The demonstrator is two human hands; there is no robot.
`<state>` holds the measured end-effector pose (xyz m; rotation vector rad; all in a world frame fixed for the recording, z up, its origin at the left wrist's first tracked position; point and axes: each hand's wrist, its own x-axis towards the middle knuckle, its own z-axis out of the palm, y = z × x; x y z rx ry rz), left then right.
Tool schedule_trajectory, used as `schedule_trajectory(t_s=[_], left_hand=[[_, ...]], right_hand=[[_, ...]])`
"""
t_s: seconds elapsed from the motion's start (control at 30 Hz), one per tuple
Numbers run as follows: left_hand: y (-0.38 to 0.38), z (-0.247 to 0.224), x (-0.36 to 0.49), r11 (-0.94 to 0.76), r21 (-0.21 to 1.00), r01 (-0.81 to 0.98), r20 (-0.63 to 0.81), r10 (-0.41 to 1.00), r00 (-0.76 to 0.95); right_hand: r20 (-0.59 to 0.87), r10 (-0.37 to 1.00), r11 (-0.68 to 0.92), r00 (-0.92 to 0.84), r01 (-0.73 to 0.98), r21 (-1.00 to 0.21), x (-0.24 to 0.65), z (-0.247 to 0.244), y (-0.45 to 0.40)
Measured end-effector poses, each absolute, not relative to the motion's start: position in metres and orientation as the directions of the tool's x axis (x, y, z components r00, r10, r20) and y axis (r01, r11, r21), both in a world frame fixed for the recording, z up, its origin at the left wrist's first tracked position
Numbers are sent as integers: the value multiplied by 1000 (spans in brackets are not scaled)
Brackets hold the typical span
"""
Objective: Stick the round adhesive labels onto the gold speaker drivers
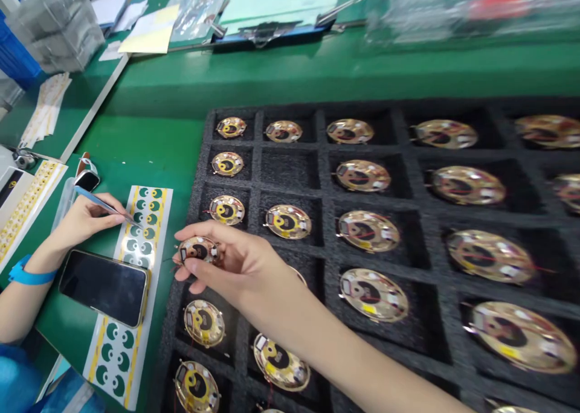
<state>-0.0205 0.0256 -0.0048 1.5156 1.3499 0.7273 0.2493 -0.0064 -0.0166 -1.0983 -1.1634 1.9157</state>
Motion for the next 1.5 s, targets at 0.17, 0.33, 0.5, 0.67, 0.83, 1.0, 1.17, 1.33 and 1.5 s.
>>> schedule_trajectory(t_s=[0.17, 0.33, 0.5, 0.67, 0.83, 1.0, 1.17, 1.33, 1.5], left_hand=[[28, -13, -25, 77, 916, 394, -183, 953, 240], [27, -16, -25, 82, 914, 397, -204, 939, 276], [28, -17, -24, 74, 915, 397, -202, 936, 290], [27, -16, -22, 58, 905, 422, -201, 932, 303], [27, -16, -22, 43, 892, 450, -208, 923, 325], [27, -15, -21, 22, 882, 470, -203, 919, 338], [26, -13, -18, 3, 880, 475, -188, 921, 342], [25, -15, -16, 7, 893, 450, -179, 923, 340], [21, -13, -17, 59, 943, 327, -179, 919, 352]], right_hand=[[-283, 806, -387, -519, -102, -916, 251, -23, -4], [-326, 807, -421, -493, -92, -903, 249, -19, -6], [-338, 802, -432, -493, -88, -897, 250, -18, -7], [-281, 773, -386, -569, -71, -920, 253, -28, -2], [-273, 771, -372, -575, -59, -926, 254, -30, -3], [-267, 765, -386, -586, -85, -918, 254, -29, -3], [-274, 753, -411, -598, -103, -906, 253, -29, -3], [-274, 747, -413, -606, -100, -905, 254, -30, -5], [-281, 760, -415, -586, -105, -904, 253, -29, -5]])
